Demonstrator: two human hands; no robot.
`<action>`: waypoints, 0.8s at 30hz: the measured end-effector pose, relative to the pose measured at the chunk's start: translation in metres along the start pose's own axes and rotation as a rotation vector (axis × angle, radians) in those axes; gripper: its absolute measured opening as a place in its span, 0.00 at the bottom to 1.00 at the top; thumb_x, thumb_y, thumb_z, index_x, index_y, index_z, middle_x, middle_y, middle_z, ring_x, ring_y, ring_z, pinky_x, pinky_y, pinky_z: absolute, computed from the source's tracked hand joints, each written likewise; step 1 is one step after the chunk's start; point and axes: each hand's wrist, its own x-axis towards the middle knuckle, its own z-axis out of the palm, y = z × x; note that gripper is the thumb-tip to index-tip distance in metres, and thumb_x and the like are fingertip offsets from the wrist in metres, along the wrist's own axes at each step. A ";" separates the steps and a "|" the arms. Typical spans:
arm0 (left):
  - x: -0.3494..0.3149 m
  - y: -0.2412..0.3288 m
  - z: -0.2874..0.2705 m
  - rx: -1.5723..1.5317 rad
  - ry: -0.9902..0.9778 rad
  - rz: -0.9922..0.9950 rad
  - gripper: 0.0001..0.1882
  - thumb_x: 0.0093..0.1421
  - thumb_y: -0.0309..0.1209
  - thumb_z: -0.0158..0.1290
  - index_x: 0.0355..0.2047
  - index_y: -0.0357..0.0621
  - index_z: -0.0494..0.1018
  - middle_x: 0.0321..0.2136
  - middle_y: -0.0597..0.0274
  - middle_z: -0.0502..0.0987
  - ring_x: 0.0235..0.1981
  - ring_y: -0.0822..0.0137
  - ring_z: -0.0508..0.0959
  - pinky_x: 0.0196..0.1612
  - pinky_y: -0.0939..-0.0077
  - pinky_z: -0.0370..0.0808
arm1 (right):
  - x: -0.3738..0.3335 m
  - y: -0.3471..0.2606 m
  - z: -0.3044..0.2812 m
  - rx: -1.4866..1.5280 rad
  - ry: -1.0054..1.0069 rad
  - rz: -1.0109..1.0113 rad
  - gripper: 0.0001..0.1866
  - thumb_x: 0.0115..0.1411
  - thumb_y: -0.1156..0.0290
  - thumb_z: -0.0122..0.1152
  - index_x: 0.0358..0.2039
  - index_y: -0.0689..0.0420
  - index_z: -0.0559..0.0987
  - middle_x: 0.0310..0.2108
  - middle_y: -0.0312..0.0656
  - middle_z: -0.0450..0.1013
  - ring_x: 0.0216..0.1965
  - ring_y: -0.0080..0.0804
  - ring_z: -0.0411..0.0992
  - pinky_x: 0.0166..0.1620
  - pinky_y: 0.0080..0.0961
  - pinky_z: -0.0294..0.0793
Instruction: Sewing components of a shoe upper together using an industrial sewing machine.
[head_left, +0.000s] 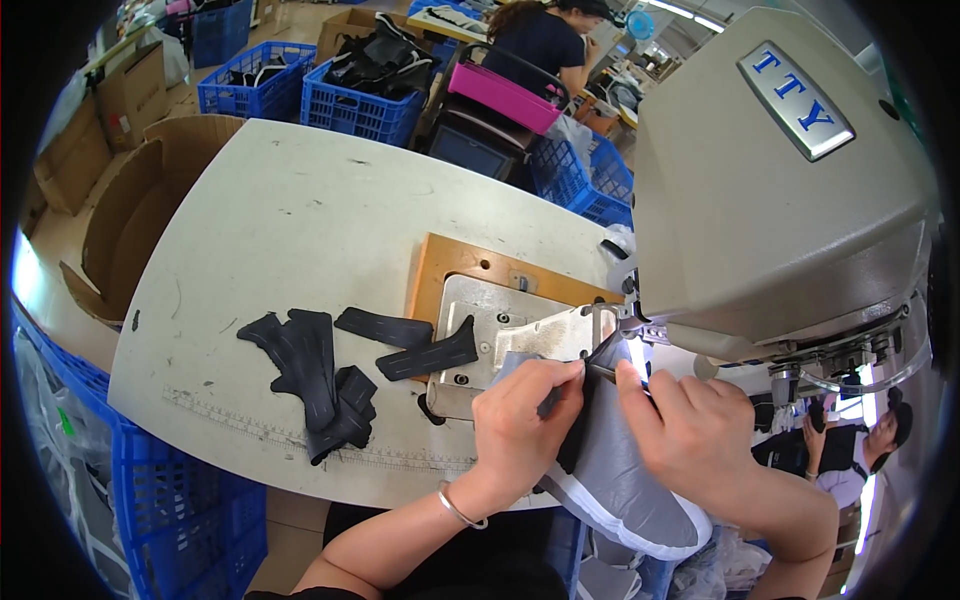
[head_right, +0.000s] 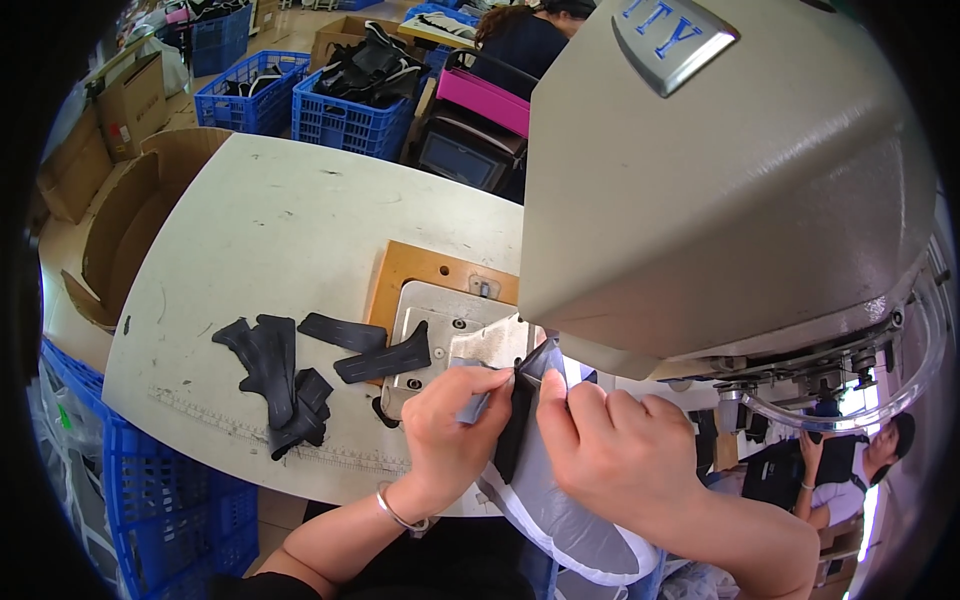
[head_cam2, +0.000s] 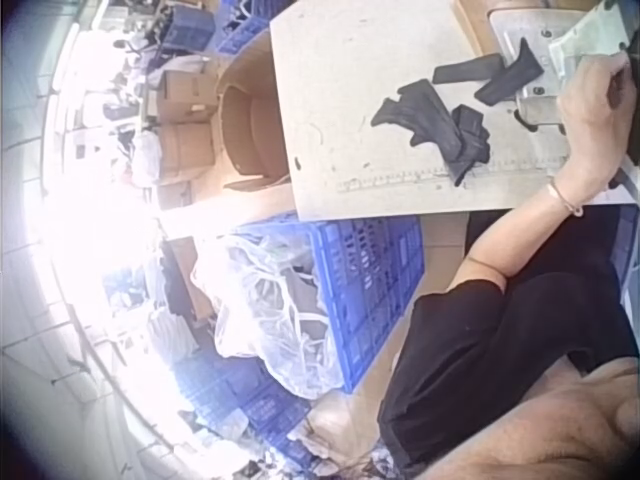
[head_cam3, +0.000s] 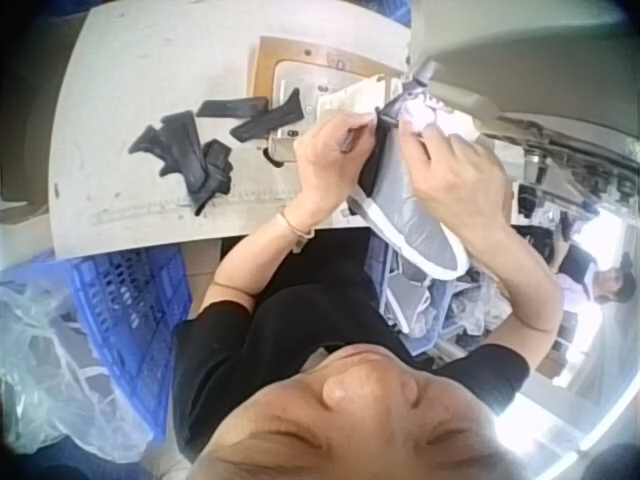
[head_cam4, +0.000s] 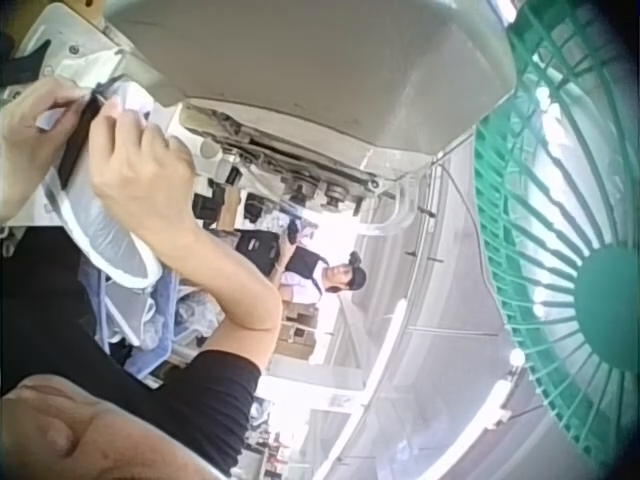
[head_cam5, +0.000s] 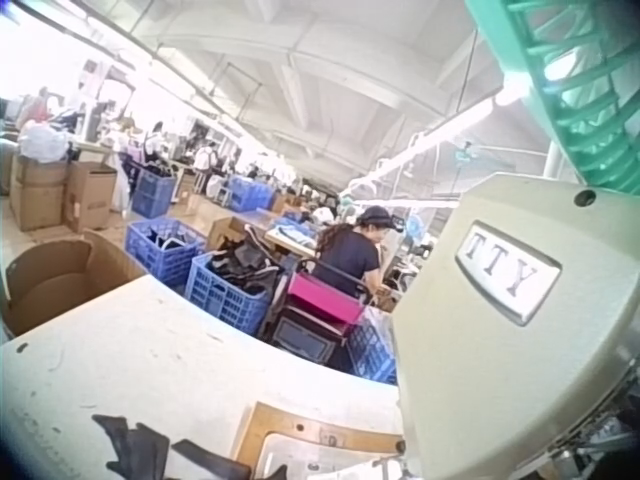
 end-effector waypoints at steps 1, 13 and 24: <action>0.000 0.000 0.001 -0.043 0.018 -0.051 0.11 0.49 0.15 0.62 0.34 0.39 0.79 0.27 0.56 0.81 0.28 0.64 0.82 0.32 0.77 0.76 | 0.000 0.000 -0.001 0.010 -0.006 0.022 0.05 0.51 0.73 0.64 0.30 0.55 0.82 0.16 0.28 0.55 0.15 0.20 0.58 0.19 0.19 0.52; -0.003 -0.001 0.004 -0.032 0.041 -0.024 0.12 0.49 0.15 0.62 0.34 0.38 0.78 0.27 0.56 0.81 0.27 0.63 0.82 0.32 0.76 0.76 | 0.005 0.002 -0.006 0.010 -0.023 -0.014 0.09 0.51 0.74 0.63 0.34 0.57 0.83 0.17 0.29 0.56 0.15 0.19 0.58 0.19 0.20 0.52; -0.003 -0.003 0.005 0.024 0.044 0.070 0.13 0.46 0.14 0.62 0.33 0.39 0.78 0.26 0.57 0.80 0.25 0.62 0.81 0.28 0.76 0.76 | 0.006 -0.001 -0.012 0.021 -0.096 0.012 0.13 0.48 0.74 0.62 0.37 0.58 0.82 0.18 0.30 0.57 0.18 0.21 0.61 0.20 0.21 0.56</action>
